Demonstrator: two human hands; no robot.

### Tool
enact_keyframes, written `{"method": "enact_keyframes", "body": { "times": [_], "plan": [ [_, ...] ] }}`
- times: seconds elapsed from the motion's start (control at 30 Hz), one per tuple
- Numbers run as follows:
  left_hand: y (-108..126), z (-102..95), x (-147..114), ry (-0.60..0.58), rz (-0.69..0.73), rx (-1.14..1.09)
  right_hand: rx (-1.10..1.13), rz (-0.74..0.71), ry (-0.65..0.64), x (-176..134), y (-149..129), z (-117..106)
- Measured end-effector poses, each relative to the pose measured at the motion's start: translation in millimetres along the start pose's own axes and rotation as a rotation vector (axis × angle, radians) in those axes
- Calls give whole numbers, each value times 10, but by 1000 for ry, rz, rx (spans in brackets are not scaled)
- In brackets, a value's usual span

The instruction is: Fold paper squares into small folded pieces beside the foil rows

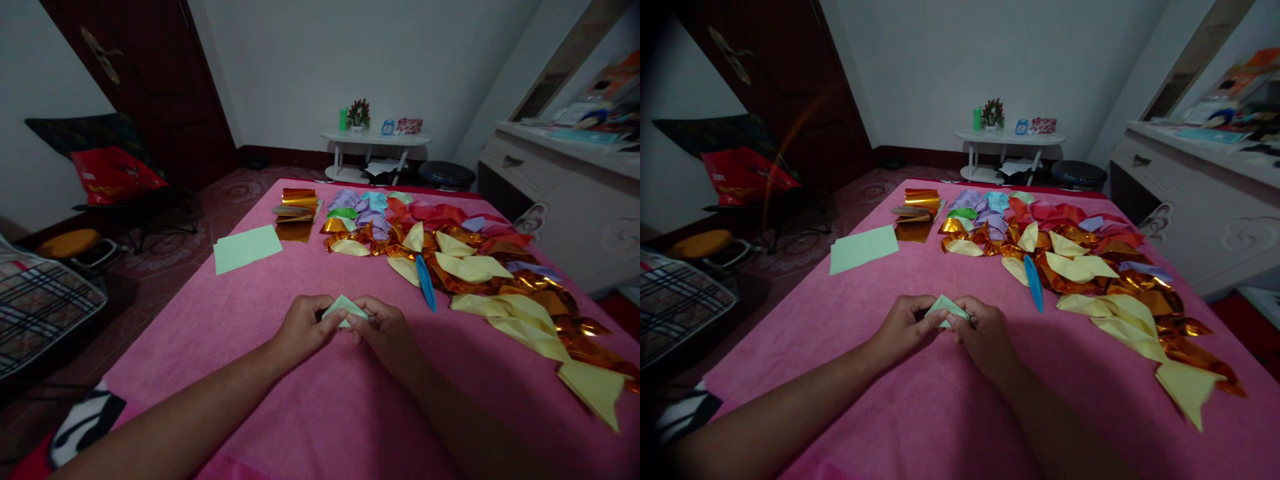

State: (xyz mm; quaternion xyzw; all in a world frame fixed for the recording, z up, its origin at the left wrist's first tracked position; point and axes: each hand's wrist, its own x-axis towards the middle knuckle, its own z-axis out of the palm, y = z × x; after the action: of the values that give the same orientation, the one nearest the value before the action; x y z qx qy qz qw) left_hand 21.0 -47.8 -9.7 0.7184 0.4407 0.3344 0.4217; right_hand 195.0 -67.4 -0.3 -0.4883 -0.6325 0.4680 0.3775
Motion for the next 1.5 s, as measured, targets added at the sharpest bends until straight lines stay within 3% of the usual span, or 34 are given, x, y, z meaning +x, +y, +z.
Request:
{"method": "enact_keyframes", "body": {
  "times": [0.53, 0.83, 1.07, 1.5],
  "plan": [
    [43, 8, -13, 38, -16, -80, 50, -74, -48, 11, 15, -20],
    [56, 4, -19, 32, -22, -115, 53, -58, -36, 16, 12, -20],
    [41, -11, 7, 24, -79, -305, 162, -26, -47, 14, 4, -8],
    [5, -3, 13, 15, -69, -339, 149, -14, -27, 5, -19, -2]
  ]
}}
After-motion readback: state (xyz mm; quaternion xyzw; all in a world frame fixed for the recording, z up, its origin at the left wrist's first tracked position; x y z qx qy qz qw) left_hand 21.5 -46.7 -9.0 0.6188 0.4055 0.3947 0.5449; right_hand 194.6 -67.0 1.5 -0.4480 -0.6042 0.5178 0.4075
